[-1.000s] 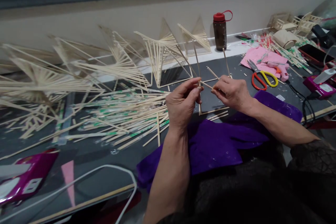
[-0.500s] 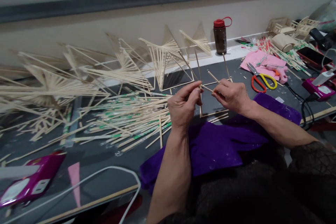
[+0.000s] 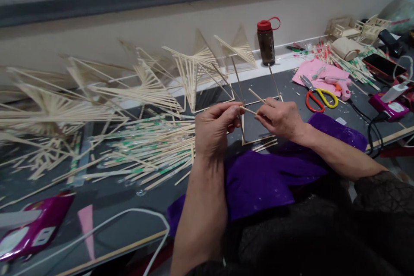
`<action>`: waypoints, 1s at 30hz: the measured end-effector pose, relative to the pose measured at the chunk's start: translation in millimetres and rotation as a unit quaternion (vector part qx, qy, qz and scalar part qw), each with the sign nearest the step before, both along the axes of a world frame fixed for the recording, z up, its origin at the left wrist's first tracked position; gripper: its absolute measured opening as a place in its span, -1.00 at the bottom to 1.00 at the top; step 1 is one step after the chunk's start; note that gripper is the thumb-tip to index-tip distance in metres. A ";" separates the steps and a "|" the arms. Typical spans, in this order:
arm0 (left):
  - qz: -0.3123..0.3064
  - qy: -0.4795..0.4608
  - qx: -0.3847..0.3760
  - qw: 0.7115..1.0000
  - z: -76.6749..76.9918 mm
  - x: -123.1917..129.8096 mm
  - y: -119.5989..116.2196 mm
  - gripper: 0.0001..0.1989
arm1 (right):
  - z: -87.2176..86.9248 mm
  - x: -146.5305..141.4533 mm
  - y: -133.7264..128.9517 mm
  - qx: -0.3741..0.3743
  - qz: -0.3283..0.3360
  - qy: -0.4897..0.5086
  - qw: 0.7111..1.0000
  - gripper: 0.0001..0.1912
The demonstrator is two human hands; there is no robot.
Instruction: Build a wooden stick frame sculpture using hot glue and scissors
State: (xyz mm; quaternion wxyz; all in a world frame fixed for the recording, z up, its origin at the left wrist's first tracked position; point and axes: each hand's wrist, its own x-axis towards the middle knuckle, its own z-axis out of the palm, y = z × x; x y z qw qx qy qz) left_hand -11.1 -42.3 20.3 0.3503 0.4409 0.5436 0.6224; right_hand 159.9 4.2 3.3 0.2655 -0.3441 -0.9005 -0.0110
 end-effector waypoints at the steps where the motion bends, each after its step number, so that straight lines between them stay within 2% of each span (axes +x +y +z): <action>1: -0.002 -0.005 -0.005 1.000 0.6 -0.3 0.5 -0.81 | 0.5 -0.1 -0.2 -0.004 0.001 -0.002 1.000 -0.63; 11: -0.009 -0.027 -0.011 1.000 -0.2 -2.3 3.7 -0.73 | 3.6 0.7 -0.7 -0.007 0.003 -0.013 1.000 -0.60; 20: 0.005 0.083 0.022 0.996 2.6 -4.3 -4.3 -0.79 | 0.5 0.7 1.1 -0.002 0.010 -0.010 1.000 -0.61; 30: 0.000 0.040 0.028 0.999 -9.4 -7.7 -3.0 -0.77 | 0.5 0.5 0.1 0.002 0.008 -0.005 1.000 -0.61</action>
